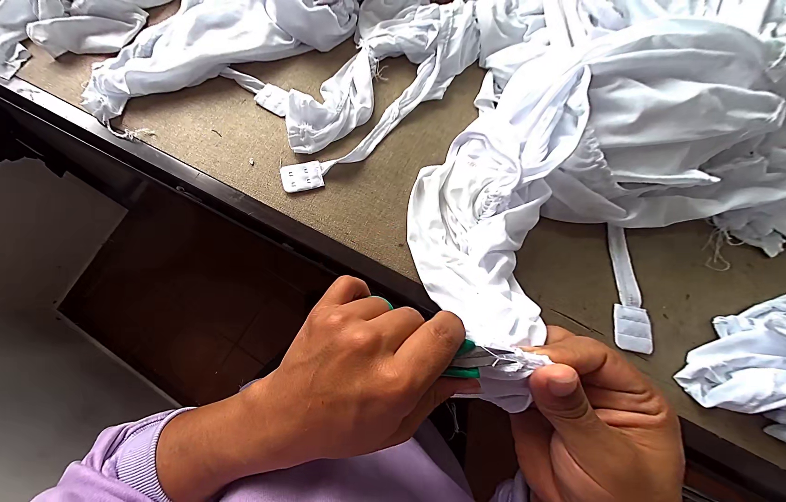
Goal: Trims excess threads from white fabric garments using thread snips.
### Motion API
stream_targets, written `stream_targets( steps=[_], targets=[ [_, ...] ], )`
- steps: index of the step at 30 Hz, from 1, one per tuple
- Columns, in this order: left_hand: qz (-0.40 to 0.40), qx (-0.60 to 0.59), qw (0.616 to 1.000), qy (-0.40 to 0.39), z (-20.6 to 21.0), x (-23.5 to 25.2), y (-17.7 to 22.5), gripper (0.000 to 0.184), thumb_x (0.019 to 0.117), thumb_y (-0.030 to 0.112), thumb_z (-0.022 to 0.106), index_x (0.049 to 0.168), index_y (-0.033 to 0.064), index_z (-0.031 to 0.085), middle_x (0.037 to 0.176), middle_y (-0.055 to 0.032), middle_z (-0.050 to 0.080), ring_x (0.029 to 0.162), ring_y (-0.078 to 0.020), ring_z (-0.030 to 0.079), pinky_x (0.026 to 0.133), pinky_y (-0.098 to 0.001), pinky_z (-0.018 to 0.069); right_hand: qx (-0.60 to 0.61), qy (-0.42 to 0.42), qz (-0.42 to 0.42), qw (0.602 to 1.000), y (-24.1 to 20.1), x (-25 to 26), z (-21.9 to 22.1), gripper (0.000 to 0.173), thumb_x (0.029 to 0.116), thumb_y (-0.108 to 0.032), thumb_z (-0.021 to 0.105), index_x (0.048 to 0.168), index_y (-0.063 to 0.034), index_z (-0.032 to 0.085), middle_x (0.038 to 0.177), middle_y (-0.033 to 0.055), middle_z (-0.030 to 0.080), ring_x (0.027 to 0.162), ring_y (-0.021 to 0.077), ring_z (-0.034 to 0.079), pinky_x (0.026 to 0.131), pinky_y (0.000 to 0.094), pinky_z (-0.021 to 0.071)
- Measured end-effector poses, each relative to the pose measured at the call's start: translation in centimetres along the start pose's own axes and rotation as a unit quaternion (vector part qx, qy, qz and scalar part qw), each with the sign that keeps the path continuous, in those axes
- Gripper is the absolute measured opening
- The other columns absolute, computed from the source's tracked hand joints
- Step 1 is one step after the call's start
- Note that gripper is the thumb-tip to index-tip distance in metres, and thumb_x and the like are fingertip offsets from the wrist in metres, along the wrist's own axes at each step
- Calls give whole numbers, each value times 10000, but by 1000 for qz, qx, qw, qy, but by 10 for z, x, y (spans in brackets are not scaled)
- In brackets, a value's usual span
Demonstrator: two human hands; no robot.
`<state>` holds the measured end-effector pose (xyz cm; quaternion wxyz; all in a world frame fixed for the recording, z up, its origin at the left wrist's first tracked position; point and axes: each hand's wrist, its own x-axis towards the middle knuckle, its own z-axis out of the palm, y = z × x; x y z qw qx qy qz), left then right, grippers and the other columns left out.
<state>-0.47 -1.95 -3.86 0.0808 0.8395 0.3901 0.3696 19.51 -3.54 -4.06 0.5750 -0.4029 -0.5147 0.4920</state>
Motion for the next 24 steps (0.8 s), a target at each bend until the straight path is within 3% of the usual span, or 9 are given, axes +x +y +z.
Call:
stream_targets(
  steps=[5,9,12,15,18,19,21,24],
  targets=[
    [3,-50,999,11,2,2,-2,262,1027,305,580,985,79,706,677,30,603,634,-90,556,707,-304,423,3,-7,2,1000,1,0,-1,100,938,-272,724,966,-186,767,880,-87,705,806,-2,676,739,141,580],
    [6,-200,978,60,4,5,-7,269,1034,303,591,999,44,653,766,11,636,724,-48,587,827,-283,471,-25,-61,-5,998,3,-3,-11,107,988,-296,664,1025,-216,725,951,-113,650,884,-18,636,790,125,549],
    [29,-250,967,39,18,8,-4,256,942,255,687,1065,31,668,776,-5,641,733,-80,581,821,-297,465,-8,-111,20,994,1,-9,-18,119,992,-267,661,1072,-215,731,1042,-113,639,965,-27,622,831,125,542],
    [75,-269,957,81,30,10,-2,145,982,150,656,911,35,710,689,-20,624,682,-101,574,836,-309,451,-10,-136,11,991,-1,-13,-29,123,1005,-276,654,1082,-224,735,1084,-124,628,1002,-35,604,857,124,523],
    [29,-285,948,142,22,16,-11,111,977,95,635,896,24,663,743,-36,643,726,-85,611,841,-279,525,-52,-185,-1,981,-11,-22,-51,122,1018,-316,634,1064,-259,732,1133,-173,608,1075,-69,557,906,102,460],
    [2,-271,951,151,20,19,-17,46,947,57,644,930,17,655,804,-46,661,765,-84,628,802,-256,547,-64,-206,4,976,-14,-26,-59,120,1016,-324,637,1050,-255,729,1137,-175,608,1087,-69,549,918,110,451],
    [-32,-206,968,138,17,27,-34,130,933,21,626,1057,-7,653,951,-76,677,805,-86,629,712,-217,552,-96,-254,20,962,-16,-34,-77,151,1011,-329,647,1034,-199,722,1124,-123,608,1089,-49,550,928,134,461],
    [-17,-116,990,77,22,49,-52,298,869,-10,646,1158,23,712,1047,-96,710,824,-168,676,667,-354,547,-190,-279,51,940,-16,-41,-95,207,1018,-287,649,1015,-83,688,1097,14,619,1100,6,571,946,171,484]
  ],
)
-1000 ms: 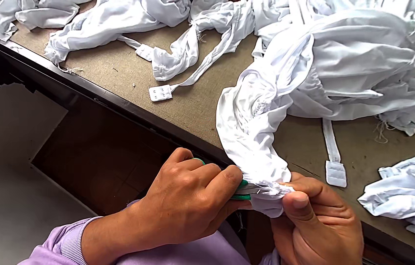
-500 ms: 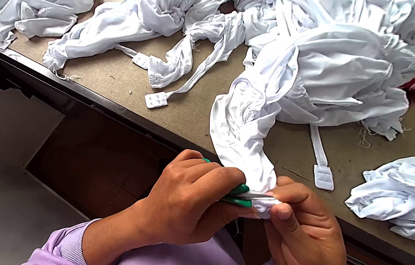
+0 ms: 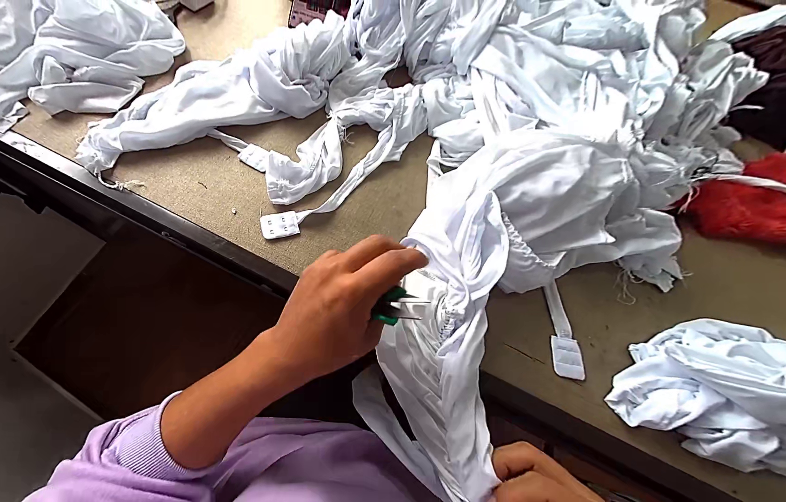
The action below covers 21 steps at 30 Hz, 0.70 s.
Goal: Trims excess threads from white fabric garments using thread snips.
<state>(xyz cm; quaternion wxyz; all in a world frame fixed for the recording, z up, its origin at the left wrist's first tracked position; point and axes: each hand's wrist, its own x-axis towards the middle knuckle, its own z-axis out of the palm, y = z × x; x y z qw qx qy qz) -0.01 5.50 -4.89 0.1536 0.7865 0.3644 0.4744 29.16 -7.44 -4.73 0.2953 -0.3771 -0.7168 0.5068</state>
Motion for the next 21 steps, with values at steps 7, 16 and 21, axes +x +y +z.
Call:
stream_targets(
  steps=[7,16,21],
  targets=[
    [21,64,978,-195,38,49,-13,262,858,65,748,1111,134,768,1078,-130,628,853,-265,657,653,-430,518,-238,217,18,947,-15,38,12,261,1020,-269,637,1020,-15,698,1018,72,699,934,12,654,817,160,557],
    [-52,-290,947,-126,24,49,-1,86,947,16,613,978,-40,670,755,-21,607,660,-6,535,604,-161,446,-200,335,-107,915,-1,114,26,443,940,-248,727,1300,-91,523,1164,-14,654,1072,19,643,936,205,547],
    [-15,-232,972,-44,6,49,2,66,905,22,692,940,-30,673,746,-27,631,640,-11,552,565,-161,452,-39,328,-122,936,-23,102,20,314,991,-213,658,1276,-282,548,1127,-179,661,972,-37,655,849,135,562]
  ],
)
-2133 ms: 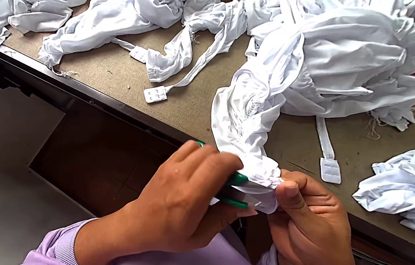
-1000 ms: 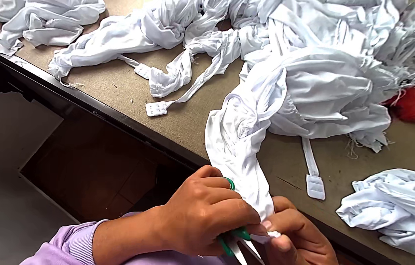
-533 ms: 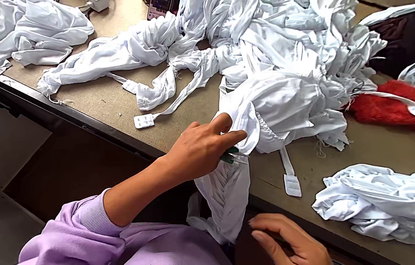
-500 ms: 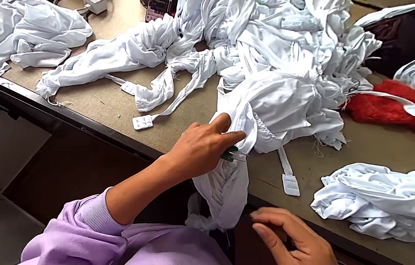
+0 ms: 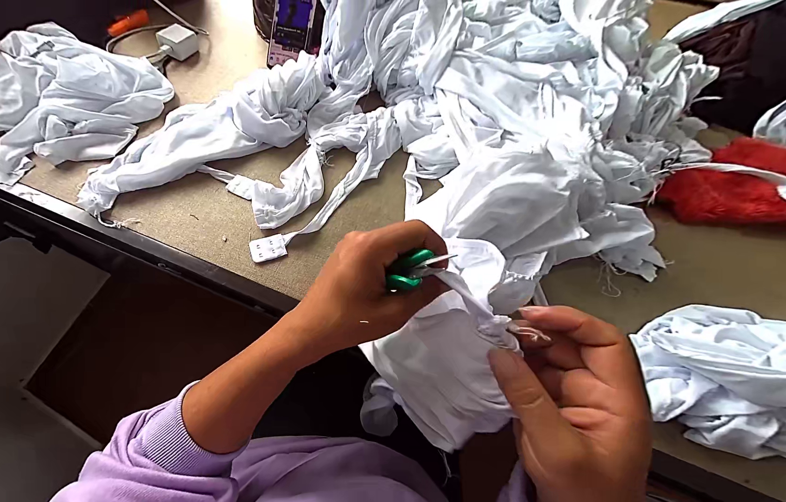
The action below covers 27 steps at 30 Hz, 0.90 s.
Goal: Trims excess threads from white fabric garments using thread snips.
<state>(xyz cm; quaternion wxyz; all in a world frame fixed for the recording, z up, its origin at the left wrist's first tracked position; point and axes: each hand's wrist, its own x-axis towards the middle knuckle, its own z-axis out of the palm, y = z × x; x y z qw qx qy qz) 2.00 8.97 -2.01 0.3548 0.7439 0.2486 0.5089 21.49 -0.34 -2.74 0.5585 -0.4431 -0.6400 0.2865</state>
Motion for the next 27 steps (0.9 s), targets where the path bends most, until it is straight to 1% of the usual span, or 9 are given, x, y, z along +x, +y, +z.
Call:
stream_targets(
  steps=[4,7,10,13,16,19,21,24,27],
  targets=[
    [10,91,994,-58,-8,-9,5,58,870,59,715,917,25,715,827,-26,652,734,-52,596,629,-207,501,-79,43,-24,996,-10,-5,-12,297,949,-173,702,1215,-265,608,1121,-189,692,970,-34,676,847,133,578],
    [7,131,988,-79,-8,-18,16,290,802,77,699,1090,53,717,1069,-50,611,870,-61,592,695,-189,521,-151,72,-62,984,-6,-10,-15,300,945,-164,711,1219,-235,613,1109,-176,693,941,-56,667,809,112,568],
    [50,72,995,-41,0,-19,34,359,801,111,747,1134,-21,722,1030,-72,617,860,-59,566,694,-165,491,-226,77,-113,964,-2,-16,-12,239,977,-158,667,1204,-150,595,1040,-88,704,883,-62,656,772,98,545],
    [74,110,988,-84,16,-20,39,270,814,141,801,1063,40,776,902,-35,661,806,-101,620,672,-263,490,-234,69,-155,957,0,-19,-7,194,982,-149,640,1169,-130,594,933,-30,651,794,-14,610,730,122,514],
    [86,102,987,-86,23,-23,33,184,791,44,721,960,57,791,753,-7,660,712,-103,603,659,-299,455,-189,73,-129,971,-4,-19,-5,265,963,-156,669,1206,-209,576,1039,-117,682,896,-35,651,768,111,543],
    [60,-49,996,-46,26,-27,24,83,852,-14,702,910,-45,753,761,-57,673,710,-56,595,651,-200,480,-114,60,-124,984,1,-18,-3,273,959,-152,693,1183,-251,573,1126,-137,678,1063,29,672,868,175,580],
    [26,-128,991,-7,26,-29,20,61,912,-21,688,891,-77,698,779,-73,667,722,-26,598,660,-153,496,-93,53,-121,987,3,-18,0,252,968,-159,691,1155,-256,553,1120,-144,652,1021,-1,665,837,145,578],
    [19,-98,995,23,26,-30,18,80,924,-3,685,887,-72,696,762,-63,642,702,-22,577,636,-147,482,-118,-14,-118,986,3,-18,-3,127,1028,-203,614,1150,-239,608,1311,-122,538,1025,-39,593,857,124,522],
    [38,-75,996,31,23,-29,19,72,923,-12,678,878,-68,669,780,-67,635,729,-26,582,666,-146,488,-144,-83,-122,978,0,-16,-2,239,1070,-152,502,1214,-205,684,1458,-70,529,1142,-10,591,952,156,507]
  ],
)
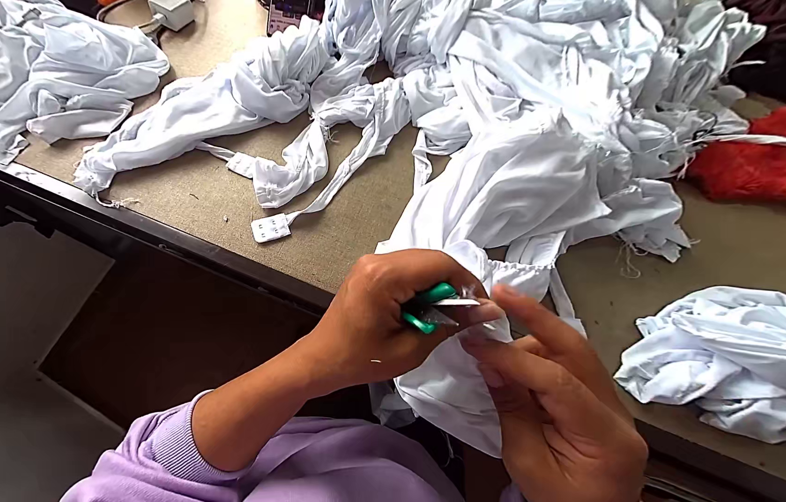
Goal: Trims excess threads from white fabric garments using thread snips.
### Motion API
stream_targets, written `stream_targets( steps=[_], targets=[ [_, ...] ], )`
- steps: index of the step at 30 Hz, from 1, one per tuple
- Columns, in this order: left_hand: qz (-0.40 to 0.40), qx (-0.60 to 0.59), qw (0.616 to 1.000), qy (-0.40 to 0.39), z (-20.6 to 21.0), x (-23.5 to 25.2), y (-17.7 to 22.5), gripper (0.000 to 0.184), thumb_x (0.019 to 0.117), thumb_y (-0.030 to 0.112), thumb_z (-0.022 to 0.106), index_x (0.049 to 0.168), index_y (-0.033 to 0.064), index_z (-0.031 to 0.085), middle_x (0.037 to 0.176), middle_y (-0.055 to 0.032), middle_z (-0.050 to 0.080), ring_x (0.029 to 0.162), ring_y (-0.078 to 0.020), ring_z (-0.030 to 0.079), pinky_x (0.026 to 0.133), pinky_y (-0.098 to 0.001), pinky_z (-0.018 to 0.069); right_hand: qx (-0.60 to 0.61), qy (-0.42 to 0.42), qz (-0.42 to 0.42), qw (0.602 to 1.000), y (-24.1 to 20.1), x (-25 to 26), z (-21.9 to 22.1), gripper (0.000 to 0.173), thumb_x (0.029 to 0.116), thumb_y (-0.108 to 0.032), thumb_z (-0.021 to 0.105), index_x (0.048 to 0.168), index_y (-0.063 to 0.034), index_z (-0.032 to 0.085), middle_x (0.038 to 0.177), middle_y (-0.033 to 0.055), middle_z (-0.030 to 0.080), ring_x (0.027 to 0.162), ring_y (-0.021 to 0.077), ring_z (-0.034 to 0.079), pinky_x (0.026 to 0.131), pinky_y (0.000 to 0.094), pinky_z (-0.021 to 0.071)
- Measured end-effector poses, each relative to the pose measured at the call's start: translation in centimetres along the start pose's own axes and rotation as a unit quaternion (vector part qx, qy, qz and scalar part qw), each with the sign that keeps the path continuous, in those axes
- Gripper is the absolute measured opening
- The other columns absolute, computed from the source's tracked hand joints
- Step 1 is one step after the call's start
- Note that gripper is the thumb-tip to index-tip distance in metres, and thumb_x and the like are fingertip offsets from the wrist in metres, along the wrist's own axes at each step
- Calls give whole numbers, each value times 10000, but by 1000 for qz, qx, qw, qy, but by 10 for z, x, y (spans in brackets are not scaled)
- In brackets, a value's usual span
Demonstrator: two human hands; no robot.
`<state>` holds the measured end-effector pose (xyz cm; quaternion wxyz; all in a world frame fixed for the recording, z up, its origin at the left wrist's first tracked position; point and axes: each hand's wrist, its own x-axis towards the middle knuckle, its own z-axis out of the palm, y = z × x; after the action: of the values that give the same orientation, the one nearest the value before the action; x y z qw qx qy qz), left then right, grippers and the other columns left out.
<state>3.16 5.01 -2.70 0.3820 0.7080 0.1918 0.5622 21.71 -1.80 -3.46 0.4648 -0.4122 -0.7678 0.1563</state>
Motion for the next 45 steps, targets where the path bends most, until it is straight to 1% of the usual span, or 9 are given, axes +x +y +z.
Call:
stream_targets(
  steps=[8,18,27,32,36,38,40,42,45],
  targets=[
    [-49,188,977,-85,-22,1,29,416,1007,333,626,1212,-17,535,949,-12,574,864,-47,560,754,-201,502,101,-16,65,993,-1,-1,-3,312,1043,-192,582,1338,-241,672,1394,-100,617,1250,49,602,1016,201,536],
    [26,410,887,-211,-40,3,36,300,984,389,601,925,115,708,704,25,576,637,-127,588,533,-303,446,116,-18,87,989,1,-3,-5,400,1006,-190,635,1401,-251,625,1419,-82,596,1193,72,631,957,209,567],
    [47,344,915,-204,-29,-3,24,267,998,328,603,894,100,697,675,28,574,614,-114,575,531,-289,422,103,-28,78,991,1,-5,1,406,1020,-201,617,1422,-255,605,1463,-85,558,1204,50,615,966,193,555],
    [-29,163,968,-187,-11,-28,16,473,851,322,790,1200,24,672,718,24,633,618,-50,587,548,-237,494,168,43,120,977,-6,-12,2,547,958,-240,729,1471,-310,552,1478,-101,525,1003,23,701,833,187,622],
    [-28,157,970,-182,-5,-49,2,93,833,75,681,912,83,730,744,16,655,687,-59,607,606,-228,492,-26,-36,157,987,-6,-18,-73,229,991,-338,683,1033,-124,752,959,-42,739,689,-7,666,598,157,576],
    [-34,99,976,-192,-18,-52,4,123,873,47,636,956,56,726,797,-3,629,737,-39,588,644,-179,493,-169,-236,245,925,-18,-15,-113,429,1012,-405,628,1103,-6,758,820,100,748,615,178,672,563,387,560],
    [-36,64,975,-212,-30,-53,10,126,894,63,605,970,49,704,843,-13,613,783,-31,579,675,-161,490,-224,-309,252,889,-22,-11,-115,495,1018,-421,605,1238,9,709,847,164,748,661,315,700,594,546,552],
    [-34,29,971,-236,-36,-51,17,151,890,119,589,973,34,683,833,-23,601,771,-28,557,660,-150,463,-260,-205,130,934,-17,-6,-92,430,1028,-393,597,1186,-14,725,920,144,739,738,259,685,627,433,554],
    [-37,-34,970,-239,-46,-48,36,243,975,259,625,911,26,640,788,-15,560,740,-15,520,634,-135,417,-239,-142,-7,961,11,12,-41,543,1014,-411,560,1424,-56,534,1369,159,613,1277,352,566,1041,541,457]
  ],
)
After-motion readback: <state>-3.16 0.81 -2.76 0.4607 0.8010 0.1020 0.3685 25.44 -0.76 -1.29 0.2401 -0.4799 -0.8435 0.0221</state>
